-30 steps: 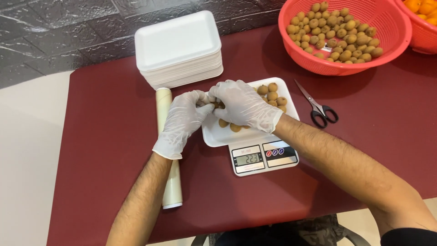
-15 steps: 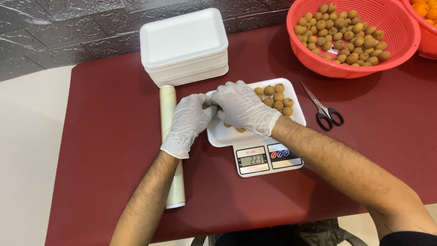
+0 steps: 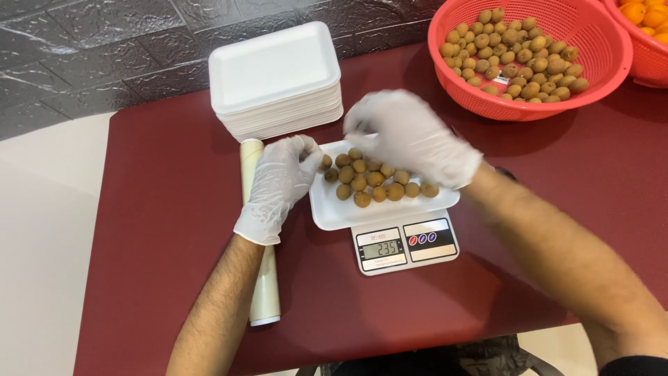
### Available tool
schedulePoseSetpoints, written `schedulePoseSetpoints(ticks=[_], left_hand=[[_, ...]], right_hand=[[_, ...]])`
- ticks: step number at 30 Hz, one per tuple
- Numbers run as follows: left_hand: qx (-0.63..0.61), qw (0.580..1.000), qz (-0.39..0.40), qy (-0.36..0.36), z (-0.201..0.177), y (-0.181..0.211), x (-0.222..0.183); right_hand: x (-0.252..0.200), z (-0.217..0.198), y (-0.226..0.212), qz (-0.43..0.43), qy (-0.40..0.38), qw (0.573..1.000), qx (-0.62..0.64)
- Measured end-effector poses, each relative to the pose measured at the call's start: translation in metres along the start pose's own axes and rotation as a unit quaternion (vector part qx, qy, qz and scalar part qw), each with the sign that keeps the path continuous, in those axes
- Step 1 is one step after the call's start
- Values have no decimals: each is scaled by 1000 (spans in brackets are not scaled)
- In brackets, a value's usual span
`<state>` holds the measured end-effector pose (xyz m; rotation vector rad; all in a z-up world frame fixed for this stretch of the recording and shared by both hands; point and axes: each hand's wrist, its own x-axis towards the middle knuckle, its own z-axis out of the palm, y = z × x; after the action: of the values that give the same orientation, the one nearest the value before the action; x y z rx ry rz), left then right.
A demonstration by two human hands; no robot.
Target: Weighing longans by transferring them from a bowl to a tray on a digital scale to reach a target weight.
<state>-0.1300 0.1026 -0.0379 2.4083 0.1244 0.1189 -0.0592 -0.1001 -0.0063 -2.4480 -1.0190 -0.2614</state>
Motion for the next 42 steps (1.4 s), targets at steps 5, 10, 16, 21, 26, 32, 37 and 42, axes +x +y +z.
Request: schedulePoseSetpoints(ticks=[5,10,16,21,26,32,37,42], left_hand=[[-45,998,32,21,5,26,20],[-54,995,86,19,21,55,45],[3,982,184,41,50,59,98],[86,993,72,32,32,29,89],[183,981,-65,14,14,-32,53],[186,968,-154,-68,30,-52,35],[150,980,-120,-56,35,-53,35],[159,976,-123,-80,33,-38,33]], right_hand=[[-15,-65,52,21,100,993,58],[-21,-79,157,97,138,985,-24],[-27,-86,186,299,-18,950,-91],[-56,-71,150,121,93,988,8],[-72,-38,114,210,-129,968,-41],[-61,-31,95,322,-236,916,35],[-65,-21,108,337,-205,916,71],[-67,-28,103,343,-190,917,68]])
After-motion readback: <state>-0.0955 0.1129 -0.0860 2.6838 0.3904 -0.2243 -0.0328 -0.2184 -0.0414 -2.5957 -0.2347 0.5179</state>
